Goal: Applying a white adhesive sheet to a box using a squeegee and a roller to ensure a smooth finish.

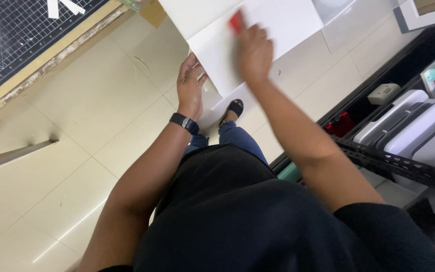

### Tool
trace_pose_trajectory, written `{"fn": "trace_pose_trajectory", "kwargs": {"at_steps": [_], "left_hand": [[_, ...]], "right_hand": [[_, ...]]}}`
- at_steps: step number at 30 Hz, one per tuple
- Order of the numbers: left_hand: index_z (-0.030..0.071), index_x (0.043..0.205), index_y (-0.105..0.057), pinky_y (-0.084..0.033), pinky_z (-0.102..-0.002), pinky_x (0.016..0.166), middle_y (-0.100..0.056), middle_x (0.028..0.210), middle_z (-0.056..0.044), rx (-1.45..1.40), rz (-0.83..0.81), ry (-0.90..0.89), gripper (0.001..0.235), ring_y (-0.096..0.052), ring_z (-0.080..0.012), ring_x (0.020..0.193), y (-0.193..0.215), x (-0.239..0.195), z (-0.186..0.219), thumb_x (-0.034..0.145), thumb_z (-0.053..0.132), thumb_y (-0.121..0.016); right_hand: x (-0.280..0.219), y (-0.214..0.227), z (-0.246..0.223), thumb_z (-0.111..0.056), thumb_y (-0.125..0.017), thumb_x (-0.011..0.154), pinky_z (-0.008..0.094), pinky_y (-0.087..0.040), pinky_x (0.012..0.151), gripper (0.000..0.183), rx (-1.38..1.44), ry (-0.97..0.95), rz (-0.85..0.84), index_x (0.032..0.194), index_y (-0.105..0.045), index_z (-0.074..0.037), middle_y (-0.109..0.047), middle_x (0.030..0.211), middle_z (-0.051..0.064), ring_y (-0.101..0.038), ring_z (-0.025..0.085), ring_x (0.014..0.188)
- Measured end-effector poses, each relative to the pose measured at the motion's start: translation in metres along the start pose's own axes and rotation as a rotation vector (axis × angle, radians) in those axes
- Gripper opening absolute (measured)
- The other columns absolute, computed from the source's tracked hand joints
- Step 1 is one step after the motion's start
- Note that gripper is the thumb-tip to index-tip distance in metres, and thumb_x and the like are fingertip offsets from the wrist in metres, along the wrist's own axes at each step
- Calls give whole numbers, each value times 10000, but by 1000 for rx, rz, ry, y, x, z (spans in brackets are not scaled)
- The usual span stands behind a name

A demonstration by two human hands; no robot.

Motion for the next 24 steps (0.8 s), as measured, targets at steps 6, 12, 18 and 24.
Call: {"fn": "trace_pose_trajectory", "kwargs": {"at_steps": [6, 12, 18, 24], "left_hand": [[83, 1462, -557, -477, -366, 1075, -619, 1376, -56, 9, 11, -8, 598, -611, -184, 1225, 3, 8, -6, 877, 189, -613], [74, 1459, -537, -506, -428, 1131, -556, 1506, -115, 18, 8, -15, 553, -554, -222, 1369, 5, 5, -4, 921, 185, -599], [77, 1439, -556, -499, -395, 1114, -584, 1459, -93, 51, 27, 0, 550, -576, -213, 1328, 4, 5, 1, 913, 223, -622], [81, 1449, -548, -508, -414, 1135, -558, 1498, -104, 36, 10, -5, 531, -550, -221, 1367, 7, 4, -2, 936, 201, -613]], "right_hand": [[-18, 10, -35, 44, -601, 855, 356, -387, 452, 778, -175, -68, 105, 1560, -340, -155, -549, 839, 30, -532, 212, 651], [31, -28, 70, -142, -532, 840, 405, -369, 475, 471, -336, -99, 368, 1307, -564, -192, -516, 833, 17, -507, 238, 656], [-14, 18, -29, 40, -575, 881, 422, -433, 448, 692, 69, -98, 30, 1523, -363, -108, -601, 866, 104, -593, 296, 662], [29, -41, 75, -317, -520, 972, 441, -374, 463, 364, -273, -143, 237, 1321, -545, -217, -525, 875, 35, -526, 260, 687]]}}
Point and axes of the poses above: each hand's wrist, its own x-axis towards the middle knuckle, its own y-axis out of the back of the hand, z = x × y, the point moved 6 cm from there along x, towards the middle knuckle
